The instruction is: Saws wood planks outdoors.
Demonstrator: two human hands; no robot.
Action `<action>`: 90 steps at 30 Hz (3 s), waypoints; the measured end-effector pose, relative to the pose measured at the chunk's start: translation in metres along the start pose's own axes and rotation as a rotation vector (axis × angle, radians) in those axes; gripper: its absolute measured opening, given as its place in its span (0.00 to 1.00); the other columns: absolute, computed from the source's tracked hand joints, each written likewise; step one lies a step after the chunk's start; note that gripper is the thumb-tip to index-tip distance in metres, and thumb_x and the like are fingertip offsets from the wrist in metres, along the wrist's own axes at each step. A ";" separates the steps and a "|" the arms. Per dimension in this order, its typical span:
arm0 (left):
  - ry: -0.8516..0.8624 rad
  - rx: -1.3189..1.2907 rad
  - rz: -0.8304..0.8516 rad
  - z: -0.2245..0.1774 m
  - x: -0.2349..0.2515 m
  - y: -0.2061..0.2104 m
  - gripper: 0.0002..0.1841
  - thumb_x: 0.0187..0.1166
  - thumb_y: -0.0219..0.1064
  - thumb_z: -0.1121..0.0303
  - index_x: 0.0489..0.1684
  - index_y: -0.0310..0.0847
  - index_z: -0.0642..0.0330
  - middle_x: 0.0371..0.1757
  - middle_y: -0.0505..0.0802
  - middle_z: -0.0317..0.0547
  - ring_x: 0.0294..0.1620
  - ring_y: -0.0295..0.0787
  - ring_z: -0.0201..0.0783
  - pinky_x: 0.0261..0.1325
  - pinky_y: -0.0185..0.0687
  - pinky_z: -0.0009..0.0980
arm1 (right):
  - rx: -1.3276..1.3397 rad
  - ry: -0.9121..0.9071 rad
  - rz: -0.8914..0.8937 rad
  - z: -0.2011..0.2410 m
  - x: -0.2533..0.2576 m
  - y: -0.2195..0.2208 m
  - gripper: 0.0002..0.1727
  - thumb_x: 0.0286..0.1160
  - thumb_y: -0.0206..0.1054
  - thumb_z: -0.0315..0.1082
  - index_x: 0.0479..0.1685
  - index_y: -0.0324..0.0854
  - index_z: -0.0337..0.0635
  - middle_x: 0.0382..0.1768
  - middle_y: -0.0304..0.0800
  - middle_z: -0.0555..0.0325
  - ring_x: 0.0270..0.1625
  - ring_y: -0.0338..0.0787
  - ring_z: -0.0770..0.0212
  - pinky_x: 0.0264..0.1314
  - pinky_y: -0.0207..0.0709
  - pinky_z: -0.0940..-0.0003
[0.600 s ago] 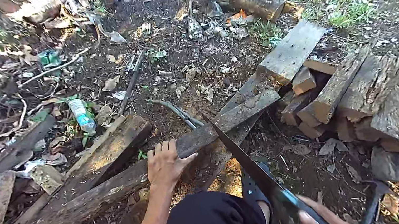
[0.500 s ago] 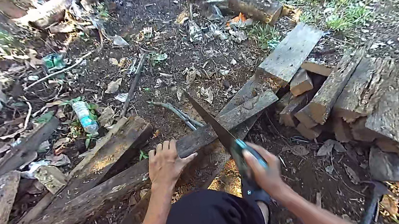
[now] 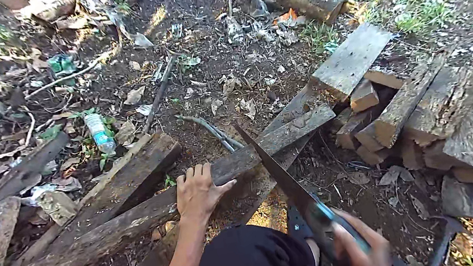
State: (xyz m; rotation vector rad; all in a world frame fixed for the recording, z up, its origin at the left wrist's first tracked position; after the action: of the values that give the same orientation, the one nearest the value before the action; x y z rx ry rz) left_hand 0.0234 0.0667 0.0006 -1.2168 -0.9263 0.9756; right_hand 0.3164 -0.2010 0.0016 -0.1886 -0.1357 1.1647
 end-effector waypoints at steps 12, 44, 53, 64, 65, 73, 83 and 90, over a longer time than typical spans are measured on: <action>0.003 -0.037 0.022 -0.003 -0.002 -0.006 0.58 0.51 0.55 0.09 0.62 0.88 0.55 0.56 0.94 0.50 0.59 0.90 0.52 0.66 0.78 0.57 | 0.011 0.081 0.005 0.010 -0.046 -0.034 0.23 0.85 0.62 0.39 0.71 0.79 0.33 0.30 0.92 0.56 0.21 0.88 0.63 0.24 0.89 0.61; 0.017 -0.028 0.002 0.002 0.000 -0.002 0.60 0.51 0.51 0.08 0.65 0.86 0.55 0.59 0.94 0.49 0.61 0.89 0.52 0.67 0.78 0.57 | 0.030 0.121 0.002 0.019 -0.033 -0.026 0.22 0.83 0.64 0.38 0.70 0.81 0.34 0.32 0.92 0.53 0.21 0.88 0.61 0.23 0.89 0.61; 0.003 -0.024 0.004 0.005 0.004 -0.003 0.58 0.51 0.52 0.08 0.64 0.86 0.52 0.59 0.94 0.47 0.61 0.89 0.50 0.67 0.77 0.55 | 0.124 0.028 -0.038 0.009 0.108 0.071 0.21 0.83 0.66 0.43 0.65 0.84 0.37 0.33 0.92 0.54 0.19 0.86 0.62 0.22 0.87 0.62; 0.010 0.001 -0.004 0.002 0.005 -0.004 0.59 0.51 0.51 0.08 0.63 0.86 0.53 0.58 0.94 0.47 0.59 0.90 0.50 0.65 0.78 0.56 | 0.019 0.071 -0.003 0.026 0.013 -0.006 0.21 0.83 0.65 0.42 0.68 0.84 0.39 0.29 0.92 0.56 0.18 0.86 0.62 0.19 0.87 0.61; 0.009 -0.006 -0.002 0.001 0.005 -0.003 0.58 0.51 0.51 0.08 0.64 0.86 0.53 0.59 0.94 0.46 0.60 0.90 0.50 0.65 0.78 0.56 | 0.023 0.057 0.003 0.022 0.046 0.016 0.21 0.83 0.65 0.43 0.67 0.85 0.40 0.30 0.92 0.56 0.18 0.86 0.62 0.20 0.86 0.60; 0.001 -0.041 0.008 0.004 0.000 -0.006 0.59 0.52 0.53 0.09 0.67 0.86 0.54 0.62 0.93 0.49 0.64 0.89 0.51 0.69 0.76 0.57 | 0.132 0.077 0.036 0.007 0.045 0.023 0.24 0.83 0.67 0.44 0.70 0.82 0.38 0.32 0.92 0.54 0.20 0.87 0.61 0.22 0.87 0.63; -0.036 -0.136 0.285 0.008 0.016 -0.018 0.57 0.50 0.57 0.09 0.66 0.85 0.52 0.61 0.93 0.54 0.64 0.88 0.57 0.68 0.73 0.67 | 0.125 0.098 0.028 0.024 0.016 -0.016 0.24 0.81 0.68 0.47 0.68 0.84 0.40 0.31 0.92 0.55 0.18 0.86 0.61 0.19 0.87 0.64; -0.056 -0.193 0.686 0.029 0.046 0.012 0.54 0.47 0.66 0.13 0.53 0.88 0.58 0.55 0.92 0.63 0.60 0.89 0.64 0.58 0.79 0.74 | 0.138 0.063 0.023 0.030 0.009 -0.008 0.25 0.80 0.70 0.47 0.70 0.83 0.41 0.32 0.93 0.56 0.19 0.87 0.62 0.20 0.86 0.65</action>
State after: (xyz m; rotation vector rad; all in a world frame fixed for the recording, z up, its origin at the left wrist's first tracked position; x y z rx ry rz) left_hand 0.0092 0.1206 -0.0056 -1.7325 -0.6555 1.4857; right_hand 0.3205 -0.1935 0.0323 -0.1046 0.0024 1.1857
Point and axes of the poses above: each hand's wrist, its own x-axis towards the middle knuckle, its own y-axis out of the palm, z = x × y, the point moved 7 cm from there along x, towards the middle knuckle
